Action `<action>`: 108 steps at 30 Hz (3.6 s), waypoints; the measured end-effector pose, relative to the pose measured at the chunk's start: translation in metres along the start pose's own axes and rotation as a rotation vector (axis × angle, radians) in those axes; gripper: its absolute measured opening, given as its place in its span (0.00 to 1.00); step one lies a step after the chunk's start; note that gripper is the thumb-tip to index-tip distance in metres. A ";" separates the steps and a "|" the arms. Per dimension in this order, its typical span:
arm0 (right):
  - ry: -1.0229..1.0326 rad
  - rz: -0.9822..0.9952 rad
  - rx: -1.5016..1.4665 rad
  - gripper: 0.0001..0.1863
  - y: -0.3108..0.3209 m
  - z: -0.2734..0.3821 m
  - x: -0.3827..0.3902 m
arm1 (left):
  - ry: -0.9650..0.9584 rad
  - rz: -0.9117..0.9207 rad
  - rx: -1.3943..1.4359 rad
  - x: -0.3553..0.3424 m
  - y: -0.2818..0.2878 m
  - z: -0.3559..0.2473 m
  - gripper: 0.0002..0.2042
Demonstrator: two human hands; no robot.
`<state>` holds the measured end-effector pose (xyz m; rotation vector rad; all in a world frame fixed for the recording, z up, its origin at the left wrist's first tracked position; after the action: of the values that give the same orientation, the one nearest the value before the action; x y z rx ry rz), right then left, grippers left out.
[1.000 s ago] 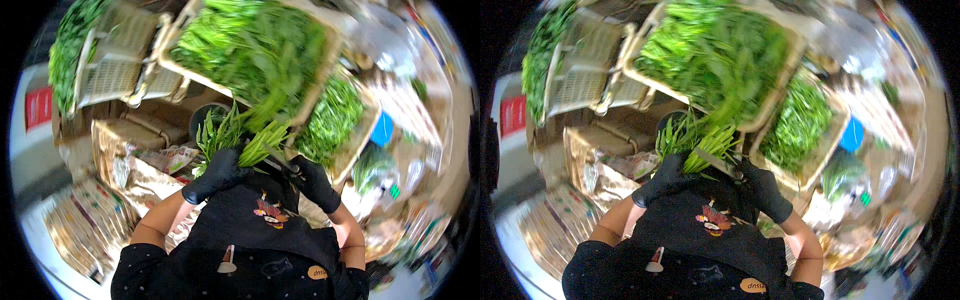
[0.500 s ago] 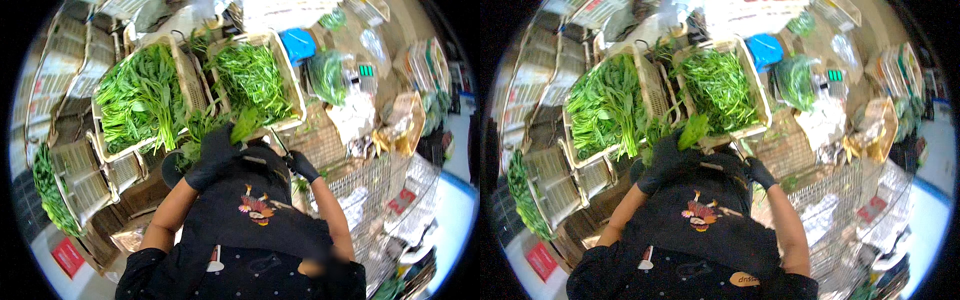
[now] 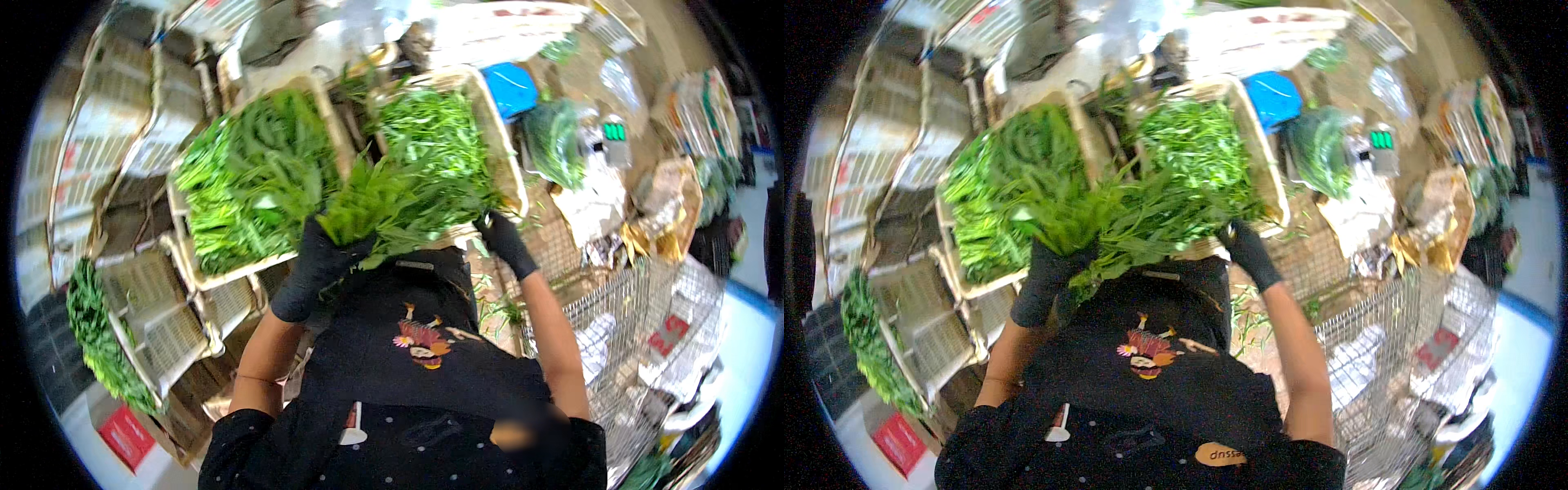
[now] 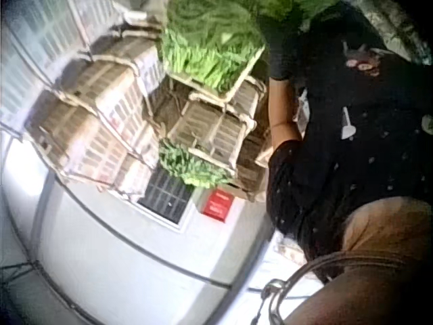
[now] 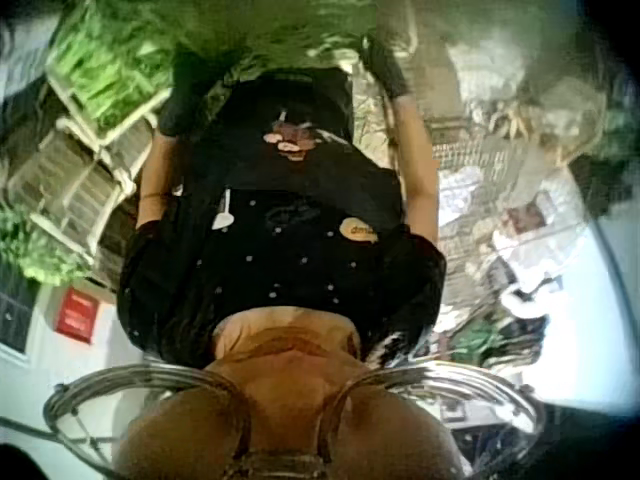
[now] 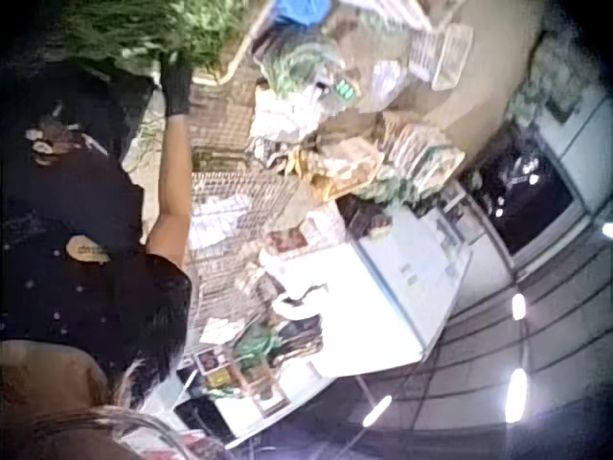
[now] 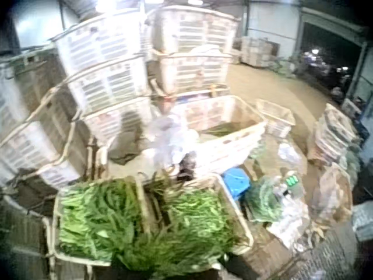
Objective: The person sorts leafy green vegetables by hand, gathering bunches, trimming stems, and placing them into plastic bags. The person repeatedly picks up greens from crates, aligns them, and packs them into bags on a table.
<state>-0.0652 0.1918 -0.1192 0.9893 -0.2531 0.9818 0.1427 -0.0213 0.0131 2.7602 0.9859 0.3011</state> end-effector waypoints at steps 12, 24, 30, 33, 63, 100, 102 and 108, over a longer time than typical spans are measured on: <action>1.102 0.308 -0.257 0.23 -0.111 0.323 -0.098 | -0.074 -0.616 -0.253 0.154 0.187 -0.072 0.28; 1.187 0.361 -0.578 0.31 0.108 0.290 0.082 | -0.596 0.199 -0.448 -0.024 0.067 -0.123 0.26; 1.216 -0.069 -0.478 0.21 0.165 0.229 0.107 | -0.157 0.599 0.426 -0.052 0.000 -0.139 0.36; 1.182 -0.175 -0.448 0.18 0.176 0.211 0.122 | -0.090 0.769 0.519 -0.056 -0.026 -0.148 0.35; 0.324 -0.710 -0.032 0.28 0.137 0.015 0.141 | -0.480 0.202 0.237 -0.097 -0.059 -0.142 0.17; 0.122 -0.320 -0.804 0.16 0.040 0.005 0.211 | 0.139 0.834 0.658 -0.029 -0.183 0.057 0.23; 0.056 -0.364 -0.823 0.16 0.045 -0.009 0.217 | 0.218 0.873 0.645 -0.038 -0.204 0.055 0.23; -0.092 -0.380 -0.907 0.17 0.085 -0.087 0.196 | -0.011 1.037 0.081 -0.078 -0.280 0.009 0.32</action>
<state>-0.0415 0.3901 -0.0034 0.2257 -0.5084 0.3829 -0.0823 0.1401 -0.0753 3.0743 -0.5333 0.3724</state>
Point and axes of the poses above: each hand's wrist, its own x-axis away from the middle knuckle, its own y-axis out of the back of the hand, z = x × y, the point moved 1 cm from there along -x, towards the middle knuckle, and after that the axes turned 4 degrees about -y, right-handed, at the moved point
